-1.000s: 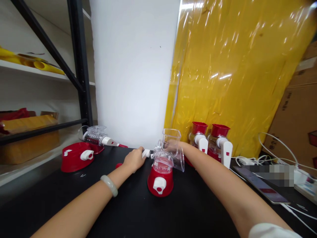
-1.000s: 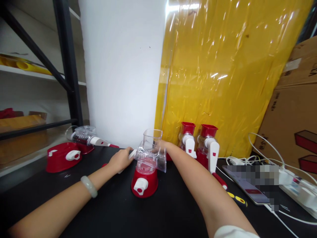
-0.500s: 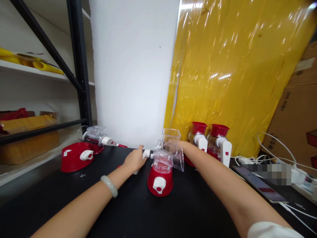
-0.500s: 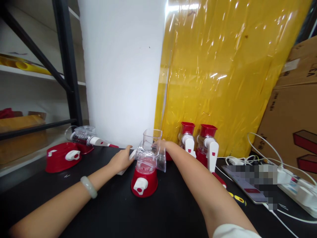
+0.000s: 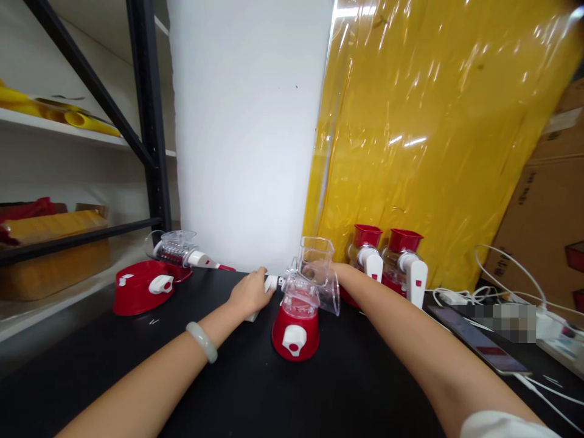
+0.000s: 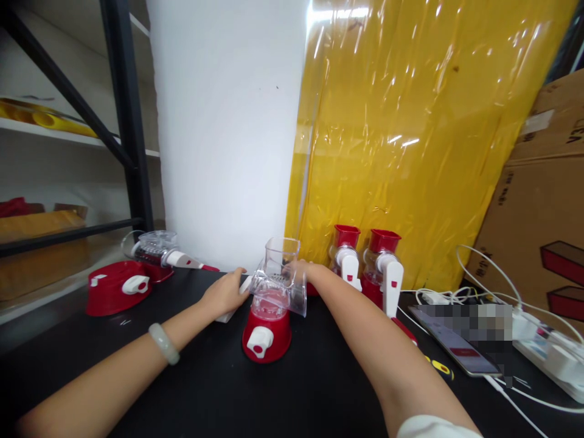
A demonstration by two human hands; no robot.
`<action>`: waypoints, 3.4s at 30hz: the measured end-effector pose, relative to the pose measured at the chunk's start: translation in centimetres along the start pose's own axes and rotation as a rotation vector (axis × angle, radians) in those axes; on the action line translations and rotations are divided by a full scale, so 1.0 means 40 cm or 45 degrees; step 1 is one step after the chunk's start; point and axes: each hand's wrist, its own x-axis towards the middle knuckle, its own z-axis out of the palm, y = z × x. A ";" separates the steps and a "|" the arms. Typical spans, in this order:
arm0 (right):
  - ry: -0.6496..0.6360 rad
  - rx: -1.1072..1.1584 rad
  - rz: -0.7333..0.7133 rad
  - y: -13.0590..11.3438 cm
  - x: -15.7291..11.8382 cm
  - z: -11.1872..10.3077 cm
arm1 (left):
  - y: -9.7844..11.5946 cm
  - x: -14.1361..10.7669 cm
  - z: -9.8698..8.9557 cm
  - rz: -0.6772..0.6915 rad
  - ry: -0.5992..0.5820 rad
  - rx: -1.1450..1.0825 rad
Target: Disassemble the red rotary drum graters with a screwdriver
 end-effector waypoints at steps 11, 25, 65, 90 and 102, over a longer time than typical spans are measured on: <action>0.456 0.250 -0.138 -0.001 -0.153 -0.106 | 0.076 -0.001 -0.081 0.371 -0.214 -0.773; 1.077 0.718 -0.460 -0.130 -0.304 -0.073 | 0.085 -0.197 -0.132 0.452 -0.623 -0.738; 0.878 1.184 -0.757 -0.107 -0.286 -0.162 | 0.129 -0.241 -0.035 0.138 -0.150 -0.249; 1.033 1.013 -0.328 -0.045 -0.356 -0.122 | 0.079 -0.216 -0.008 0.430 -0.178 -0.584; 1.056 0.944 -0.360 -0.019 -0.344 -0.116 | -0.063 0.019 -0.235 0.112 0.257 -0.582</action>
